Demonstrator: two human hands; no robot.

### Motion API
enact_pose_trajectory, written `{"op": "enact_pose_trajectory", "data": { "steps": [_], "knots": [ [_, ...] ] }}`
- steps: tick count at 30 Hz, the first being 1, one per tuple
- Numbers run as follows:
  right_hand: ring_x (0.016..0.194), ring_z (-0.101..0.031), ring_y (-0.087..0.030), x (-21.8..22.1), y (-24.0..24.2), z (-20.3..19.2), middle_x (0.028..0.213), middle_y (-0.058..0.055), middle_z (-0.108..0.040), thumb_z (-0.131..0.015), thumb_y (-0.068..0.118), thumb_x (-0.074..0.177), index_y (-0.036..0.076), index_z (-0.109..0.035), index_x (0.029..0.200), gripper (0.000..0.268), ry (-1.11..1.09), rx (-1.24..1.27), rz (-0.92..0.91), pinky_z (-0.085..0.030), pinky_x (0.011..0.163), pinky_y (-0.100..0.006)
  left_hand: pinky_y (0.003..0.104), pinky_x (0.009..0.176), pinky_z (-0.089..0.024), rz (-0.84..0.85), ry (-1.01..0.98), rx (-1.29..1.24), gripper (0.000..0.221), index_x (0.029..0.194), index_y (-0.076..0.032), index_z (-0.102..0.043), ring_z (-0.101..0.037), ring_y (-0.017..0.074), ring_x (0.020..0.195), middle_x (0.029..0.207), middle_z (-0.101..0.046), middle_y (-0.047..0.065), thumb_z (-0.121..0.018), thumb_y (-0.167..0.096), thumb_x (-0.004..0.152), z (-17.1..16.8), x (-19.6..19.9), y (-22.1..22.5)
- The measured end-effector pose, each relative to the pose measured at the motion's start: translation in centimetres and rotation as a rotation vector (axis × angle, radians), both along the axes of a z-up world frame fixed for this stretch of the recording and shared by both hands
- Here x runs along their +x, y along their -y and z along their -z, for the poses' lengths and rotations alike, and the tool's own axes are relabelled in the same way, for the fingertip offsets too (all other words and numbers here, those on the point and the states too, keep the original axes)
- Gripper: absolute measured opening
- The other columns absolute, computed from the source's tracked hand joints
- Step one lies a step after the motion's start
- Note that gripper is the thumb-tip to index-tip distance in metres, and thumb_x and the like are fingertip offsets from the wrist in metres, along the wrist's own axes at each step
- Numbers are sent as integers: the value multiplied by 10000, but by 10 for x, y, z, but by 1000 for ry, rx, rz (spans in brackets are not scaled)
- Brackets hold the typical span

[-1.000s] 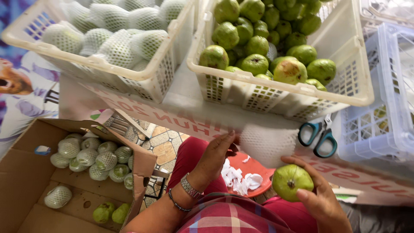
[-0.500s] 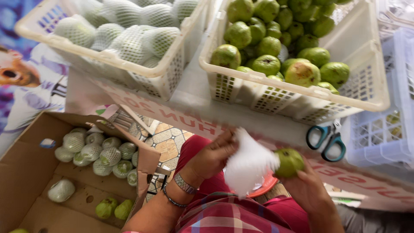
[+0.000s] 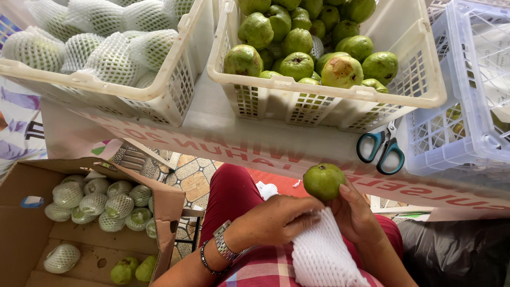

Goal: The person trims a protective foam sleeve with shears, pulls a fruit from a crate, and wraps the sleeve around the fruit by hand.

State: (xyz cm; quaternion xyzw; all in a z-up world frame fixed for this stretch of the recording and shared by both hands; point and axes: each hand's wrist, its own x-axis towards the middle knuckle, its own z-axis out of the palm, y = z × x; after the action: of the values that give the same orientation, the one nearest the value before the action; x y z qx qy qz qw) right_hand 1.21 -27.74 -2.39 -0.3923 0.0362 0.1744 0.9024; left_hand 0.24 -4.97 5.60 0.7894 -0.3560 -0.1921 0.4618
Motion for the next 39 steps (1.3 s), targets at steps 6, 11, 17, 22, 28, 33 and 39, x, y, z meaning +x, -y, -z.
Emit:
{"op": "enact_pose_trajectory", "data": {
  "steps": [6, 11, 17, 22, 28, 33, 39],
  "knots": [
    [1212, -622, -349, 0, -6, -9, 1406, -260, -594, -582, 249, 939, 20, -406, 1526, 654, 94, 3, -139, -488, 1004, -477, 383, 691, -514, -206, 254, -198, 112, 1095, -111, -637, -715, 294, 804, 937, -742, 64, -594, -182, 1020, -14, 6, -9],
    [1188, -606, -284, 3, -4, -26, 1346, -198, -609, -520, 228, 903, 7, -419, 1512, 655, 153, -236, -301, -506, 914, -394, 366, 798, -533, -189, 354, -343, 71, 1090, -68, -621, -723, 263, 926, 1041, -721, 63, -585, -107, 1043, -19, 13, -11],
    [1271, -553, -255, 2, -9, -25, 1472, -179, -548, -585, 278, 864, -25, -402, 1527, 752, 227, -252, -429, -454, 979, -393, 302, 680, -477, -193, 176, -438, 74, 1027, -70, -645, -614, 161, 748, 894, -694, 38, -610, -133, 1040, -15, 21, -11],
    [1526, -310, -264, 0, 9, -6, 1653, -190, -325, -500, 625, 995, -21, -278, 1576, 897, 546, -311, -516, -265, 1223, -456, 261, 709, -459, -287, -20, -474, 142, 1029, -91, -665, -574, 78, 799, 895, -667, -9, -615, -224, 1041, 7, 15, -7],
    [1449, -441, -170, 7, 39, 21, 1625, -99, -433, -627, 442, 900, 76, -282, 1598, 860, 389, -635, -669, -344, 1166, -384, 233, 628, -374, -348, -147, -504, 176, 1024, -116, -669, -461, 47, 719, 809, -575, -56, -621, -285, 1040, 15, 3, -8],
    [1553, -279, -155, 5, 36, 25, 1666, -106, -366, -544, 192, 924, 28, -376, 1551, 669, 404, -829, -586, -174, 1258, -354, 231, 663, -399, -400, -83, -579, 156, 1017, -106, -678, -489, 50, 742, 803, -578, -44, -648, -259, 1028, 20, 6, -6],
    [1052, -668, -233, 7, -8, -13, 1150, -177, -745, -368, 334, 965, -32, -645, 1264, 548, 384, -673, -354, -498, 922, -371, 212, 705, -441, -479, -146, -699, 81, 1003, -118, -663, -529, 26, 797, 846, -617, -77, -672, -197, 1016, 34, 31, 1]
  ]
}}
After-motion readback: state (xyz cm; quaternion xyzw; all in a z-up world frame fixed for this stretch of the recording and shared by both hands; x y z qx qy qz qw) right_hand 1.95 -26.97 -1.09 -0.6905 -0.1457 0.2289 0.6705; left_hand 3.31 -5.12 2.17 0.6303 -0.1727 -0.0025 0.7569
